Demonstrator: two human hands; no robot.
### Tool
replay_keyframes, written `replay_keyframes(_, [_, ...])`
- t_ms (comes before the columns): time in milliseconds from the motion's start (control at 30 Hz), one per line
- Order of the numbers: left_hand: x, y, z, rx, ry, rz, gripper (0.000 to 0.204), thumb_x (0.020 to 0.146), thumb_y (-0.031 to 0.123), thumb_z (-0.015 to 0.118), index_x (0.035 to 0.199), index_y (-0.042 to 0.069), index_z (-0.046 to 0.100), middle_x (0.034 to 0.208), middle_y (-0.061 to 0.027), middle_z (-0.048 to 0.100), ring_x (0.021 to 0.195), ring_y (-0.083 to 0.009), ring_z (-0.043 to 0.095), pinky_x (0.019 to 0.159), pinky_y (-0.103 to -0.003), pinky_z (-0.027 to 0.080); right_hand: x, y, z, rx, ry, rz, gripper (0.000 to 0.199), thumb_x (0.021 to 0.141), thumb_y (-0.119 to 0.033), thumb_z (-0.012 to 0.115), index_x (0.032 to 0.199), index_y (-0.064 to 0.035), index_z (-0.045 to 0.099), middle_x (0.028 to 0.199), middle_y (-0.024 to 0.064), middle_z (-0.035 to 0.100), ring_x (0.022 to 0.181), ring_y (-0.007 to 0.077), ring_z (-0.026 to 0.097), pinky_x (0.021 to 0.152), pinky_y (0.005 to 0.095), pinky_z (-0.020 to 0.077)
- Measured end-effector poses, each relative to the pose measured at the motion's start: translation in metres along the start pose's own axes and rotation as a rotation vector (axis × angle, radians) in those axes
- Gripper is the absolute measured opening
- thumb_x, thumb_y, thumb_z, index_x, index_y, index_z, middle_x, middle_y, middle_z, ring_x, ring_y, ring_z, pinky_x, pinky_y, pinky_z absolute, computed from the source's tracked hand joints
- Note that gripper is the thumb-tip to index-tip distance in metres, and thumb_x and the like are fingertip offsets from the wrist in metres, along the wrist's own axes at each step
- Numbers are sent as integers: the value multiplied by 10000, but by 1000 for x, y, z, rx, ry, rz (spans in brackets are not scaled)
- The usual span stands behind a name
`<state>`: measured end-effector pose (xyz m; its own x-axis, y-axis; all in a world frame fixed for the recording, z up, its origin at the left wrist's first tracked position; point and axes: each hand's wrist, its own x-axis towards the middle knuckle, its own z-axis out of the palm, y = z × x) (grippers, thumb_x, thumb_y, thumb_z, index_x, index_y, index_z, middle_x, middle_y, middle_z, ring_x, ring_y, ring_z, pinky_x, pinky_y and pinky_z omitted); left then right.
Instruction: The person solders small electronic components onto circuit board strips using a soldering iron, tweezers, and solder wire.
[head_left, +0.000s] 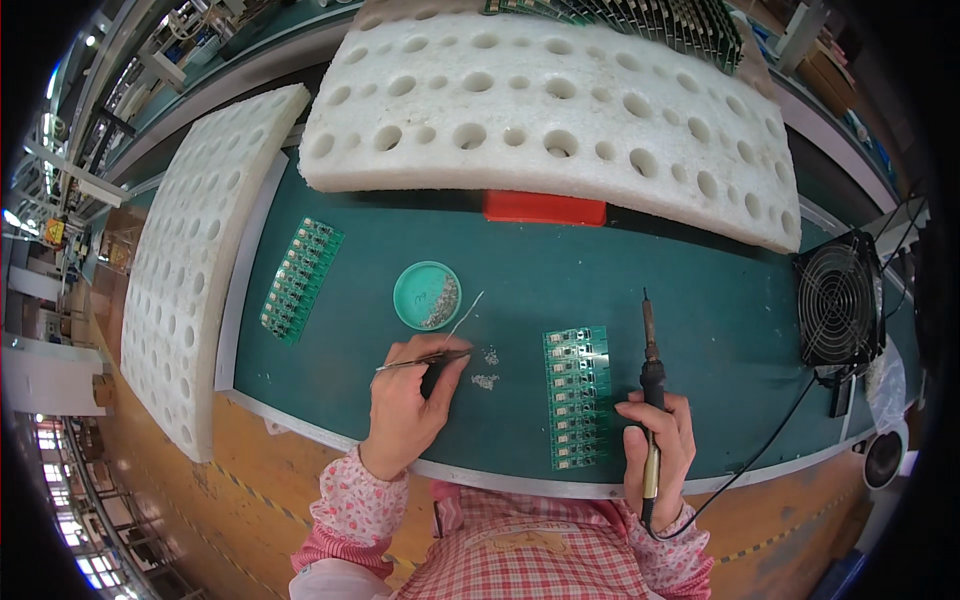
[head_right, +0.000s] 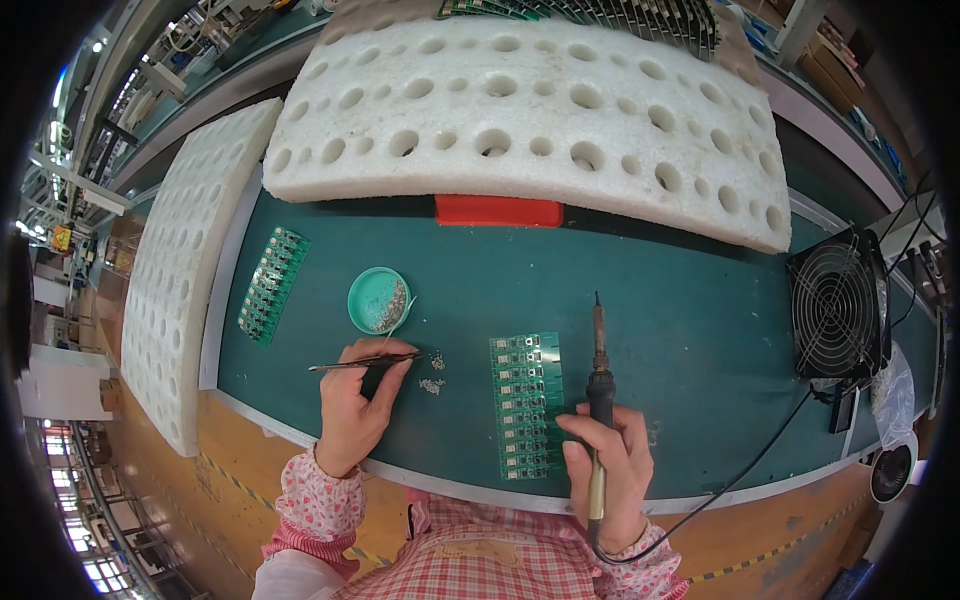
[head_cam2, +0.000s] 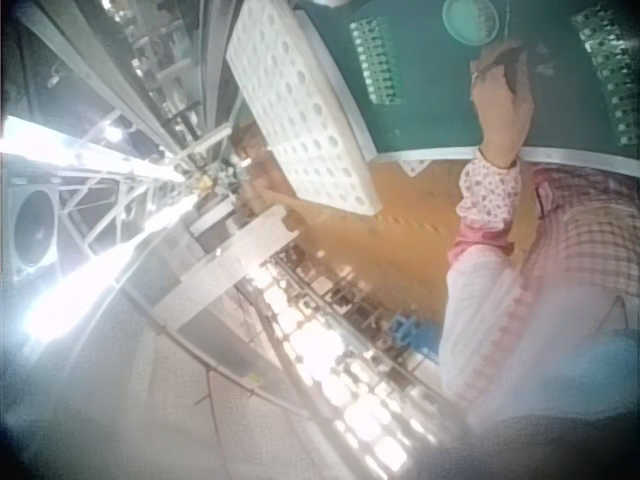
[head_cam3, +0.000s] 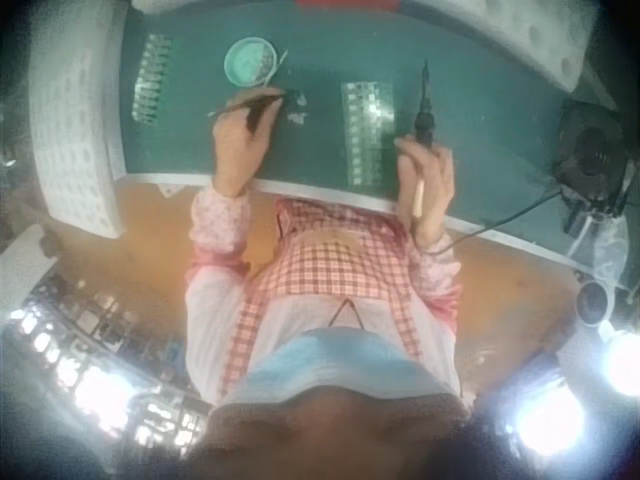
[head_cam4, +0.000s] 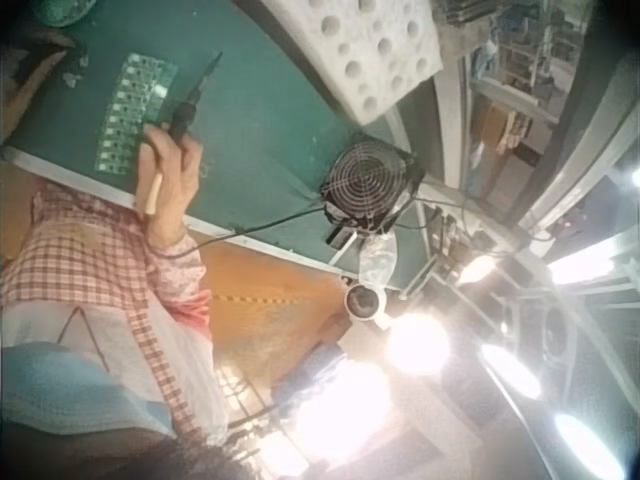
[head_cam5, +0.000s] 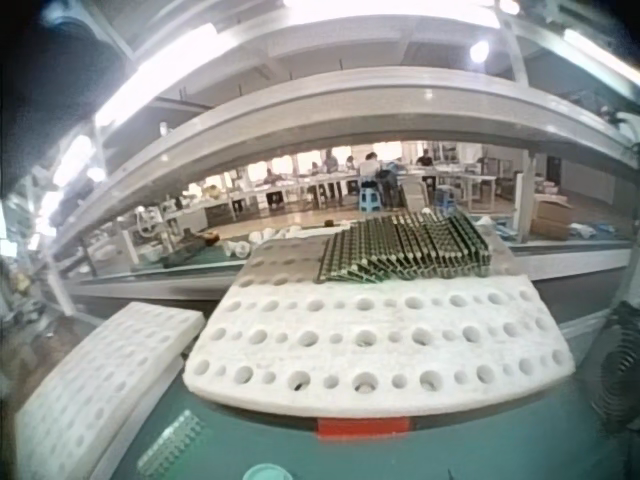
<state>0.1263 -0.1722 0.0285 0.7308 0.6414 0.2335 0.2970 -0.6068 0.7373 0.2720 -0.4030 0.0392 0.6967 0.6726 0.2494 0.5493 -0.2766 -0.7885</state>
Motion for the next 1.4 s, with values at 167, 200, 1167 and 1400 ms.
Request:
replay_keyframes(167, [3,1,1,25,-9,37,166,856,-64,705,1008,0,718,1000,-101,721,900,-233,672,785,-318,529,2,2,1,14,-18,-18,199,969,-204,668,1098,-58,706,1075,148,616,919,263,646,796,353,527])
replay_keyframes(200, [3,1,1,25,-12,36,166,856,-64,705,1008,0,718,1000,-101,721,900,-233,672,785,-318,529,2,2,1,14,-19,-14,199,969,-204,668,1098,-58,706,1075,148,616,919,263,646,796,353,527])
replay_keyframes(1167, [27,33,28,-72,-40,200,158,861,-78,695,1000,-4,687,978,-104,703,833,-228,684,745,-305,530,2,-5,20,-235,-50,-115,523,748,-57,824,1232,-166,661,1073,138,553,858,300,590,731,399,502])
replay_keyframes(1400, [27,29,44,-38,-119,214,175,844,-96,699,999,-18,675,971,-117,701,830,-244,684,735,-312,532,3,1,10,-82,-38,-55,459,752,-73,829,1182,-143,685,1058,135,558,814,268,617,705,370,526])
